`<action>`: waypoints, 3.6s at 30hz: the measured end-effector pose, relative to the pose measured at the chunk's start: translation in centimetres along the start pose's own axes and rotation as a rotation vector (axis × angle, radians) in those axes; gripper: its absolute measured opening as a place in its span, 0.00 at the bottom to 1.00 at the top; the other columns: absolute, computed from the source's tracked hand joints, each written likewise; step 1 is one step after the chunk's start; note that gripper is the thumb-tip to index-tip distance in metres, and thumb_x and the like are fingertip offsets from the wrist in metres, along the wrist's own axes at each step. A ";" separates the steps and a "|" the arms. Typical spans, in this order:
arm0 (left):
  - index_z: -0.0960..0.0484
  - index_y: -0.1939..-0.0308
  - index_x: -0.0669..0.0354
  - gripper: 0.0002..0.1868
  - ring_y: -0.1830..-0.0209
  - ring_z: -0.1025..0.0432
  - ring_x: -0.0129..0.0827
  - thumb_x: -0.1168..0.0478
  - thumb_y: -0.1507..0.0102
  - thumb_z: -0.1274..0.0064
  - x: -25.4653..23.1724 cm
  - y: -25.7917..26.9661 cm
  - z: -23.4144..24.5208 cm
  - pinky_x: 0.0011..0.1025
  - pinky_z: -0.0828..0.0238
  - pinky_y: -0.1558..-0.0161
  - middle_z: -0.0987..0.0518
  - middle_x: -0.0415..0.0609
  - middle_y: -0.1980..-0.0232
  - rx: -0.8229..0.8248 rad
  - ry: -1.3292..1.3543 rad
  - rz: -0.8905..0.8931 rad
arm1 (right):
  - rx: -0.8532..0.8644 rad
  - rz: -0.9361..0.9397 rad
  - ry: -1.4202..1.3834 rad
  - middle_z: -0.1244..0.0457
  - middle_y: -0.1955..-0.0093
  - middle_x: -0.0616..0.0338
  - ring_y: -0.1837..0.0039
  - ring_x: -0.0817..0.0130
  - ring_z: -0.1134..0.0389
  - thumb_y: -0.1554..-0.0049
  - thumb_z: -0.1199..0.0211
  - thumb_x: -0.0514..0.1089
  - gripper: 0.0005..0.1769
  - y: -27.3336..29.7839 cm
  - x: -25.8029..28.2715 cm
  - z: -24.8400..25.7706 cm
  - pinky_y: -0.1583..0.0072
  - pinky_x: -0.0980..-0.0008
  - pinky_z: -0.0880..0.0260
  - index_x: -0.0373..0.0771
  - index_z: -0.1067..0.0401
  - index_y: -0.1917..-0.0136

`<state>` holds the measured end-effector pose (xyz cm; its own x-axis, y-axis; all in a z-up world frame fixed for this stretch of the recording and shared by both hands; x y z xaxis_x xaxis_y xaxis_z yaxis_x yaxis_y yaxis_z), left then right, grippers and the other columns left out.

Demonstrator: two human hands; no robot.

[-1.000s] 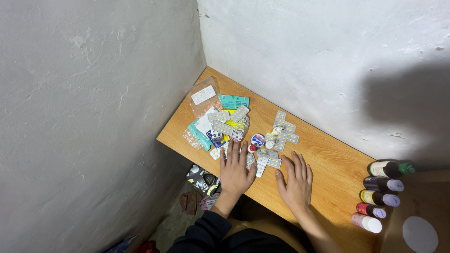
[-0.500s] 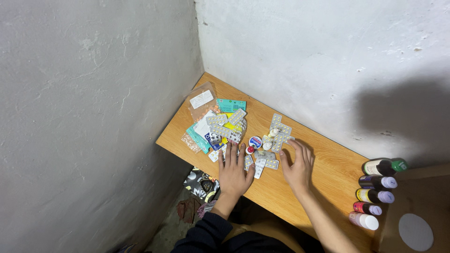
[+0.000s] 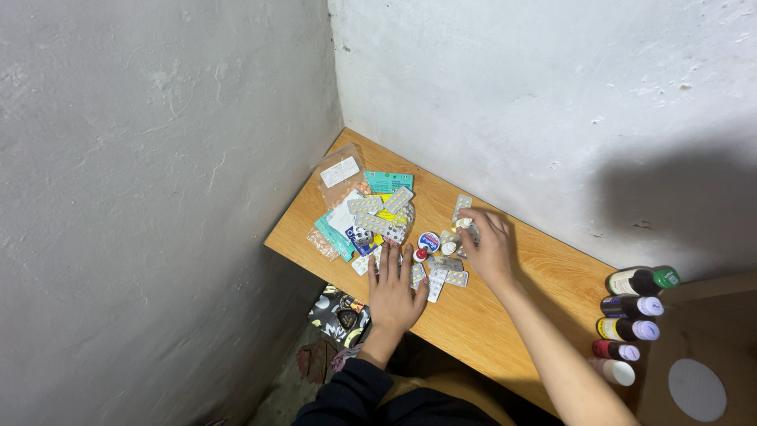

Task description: The person organizes various medicines on a wooden table. They pick up bottles and blister packs one by one, rotate them to view the labels, and place them in a neat row on the right side of the table. The items include small bottles with droppers and several blister packs of pills.

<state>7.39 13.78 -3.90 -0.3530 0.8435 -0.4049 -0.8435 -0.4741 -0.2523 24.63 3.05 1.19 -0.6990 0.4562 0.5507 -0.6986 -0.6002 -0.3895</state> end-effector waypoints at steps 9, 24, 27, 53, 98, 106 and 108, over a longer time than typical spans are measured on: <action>0.37 0.26 0.61 0.37 0.20 0.51 0.53 0.43 0.34 0.58 -0.1 0.0 0.4 0.55 0.66 0.24 0.37 0.64 0.26 -0.047 0.017 -0.014 | -0.027 -0.102 -0.005 0.30 0.42 0.61 0.35 0.59 0.34 0.41 0.34 0.42 0.19 3.0 -0.5 3.1 0.34 0.58 0.40 0.40 0.29 0.37; 0.46 0.25 0.70 0.45 0.21 0.50 0.56 0.55 0.41 0.42 -2.6 0.2 3.5 0.56 0.63 0.24 0.41 0.66 0.24 -0.098 0.340 -0.033 | -0.068 -0.077 -0.050 0.29 0.45 0.63 0.39 0.61 0.31 0.44 0.32 0.40 0.22 10.5 1.8 8.9 0.35 0.59 0.38 0.40 0.30 0.37; 0.42 0.26 0.69 0.43 0.22 0.49 0.57 0.61 0.42 0.43 -5.1 0.9 4.8 0.55 0.60 0.24 0.41 0.66 0.25 -0.149 0.341 -0.024 | -0.076 -0.055 -0.076 0.29 0.44 0.62 0.39 0.59 0.32 0.45 0.32 0.40 0.22 10.5 2.6 10.4 0.36 0.60 0.38 0.39 0.31 0.37; 0.31 0.27 0.59 0.37 0.42 0.26 0.41 0.57 0.39 0.37 -24.7 0.9 12.8 0.57 0.58 0.24 0.17 0.48 0.48 -0.082 0.665 -0.342 | -0.080 -0.177 -0.358 0.32 0.36 0.49 0.37 0.65 0.27 0.35 0.45 0.41 0.19 11.2 3.6 23.2 0.40 0.69 0.26 0.35 0.32 0.32; 0.24 0.32 0.49 0.31 0.42 0.25 0.40 0.63 0.41 0.39 -27.0 0.2 14.5 0.55 0.53 0.22 0.20 0.46 0.47 -0.135 0.703 -0.334 | -0.297 0.070 -0.216 0.32 0.40 0.52 0.36 0.62 0.30 0.40 0.35 0.42 0.21 13.8 5.7 25.5 0.22 0.51 0.45 0.36 0.33 0.35; 0.21 0.37 0.50 0.27 0.41 0.24 0.39 0.64 0.42 0.37 -26.7 0.2 14.8 0.53 0.53 0.20 0.17 0.43 0.45 -0.163 0.721 -0.341 | -0.300 0.153 -0.145 0.32 0.40 0.53 0.34 0.59 0.31 0.40 0.35 0.45 0.18 13.7 6.9 25.7 0.22 0.48 0.45 0.40 0.28 0.38; 0.21 0.39 0.50 0.26 0.41 0.23 0.38 0.64 0.43 0.37 -26.5 0.2 14.8 0.52 0.53 0.21 0.16 0.42 0.44 -0.160 0.748 -0.323 | -0.308 0.152 -0.163 0.32 0.39 0.53 0.33 0.58 0.31 0.40 0.36 0.44 0.18 13.8 6.9 25.9 0.22 0.48 0.45 0.39 0.30 0.37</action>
<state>10.58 -4.95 19.74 0.3066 0.5806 -0.7543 -0.7695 -0.3151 -0.5554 14.12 -19.12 18.75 -0.7822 0.2513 0.5701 -0.6192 -0.4158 -0.6661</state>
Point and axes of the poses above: each hand's wrist, its own y-axis away from the middle knuckle, its own z-axis out of the back of the hand, x = y × z, the point moved 8 cm from there along -y, towards the middle knuckle
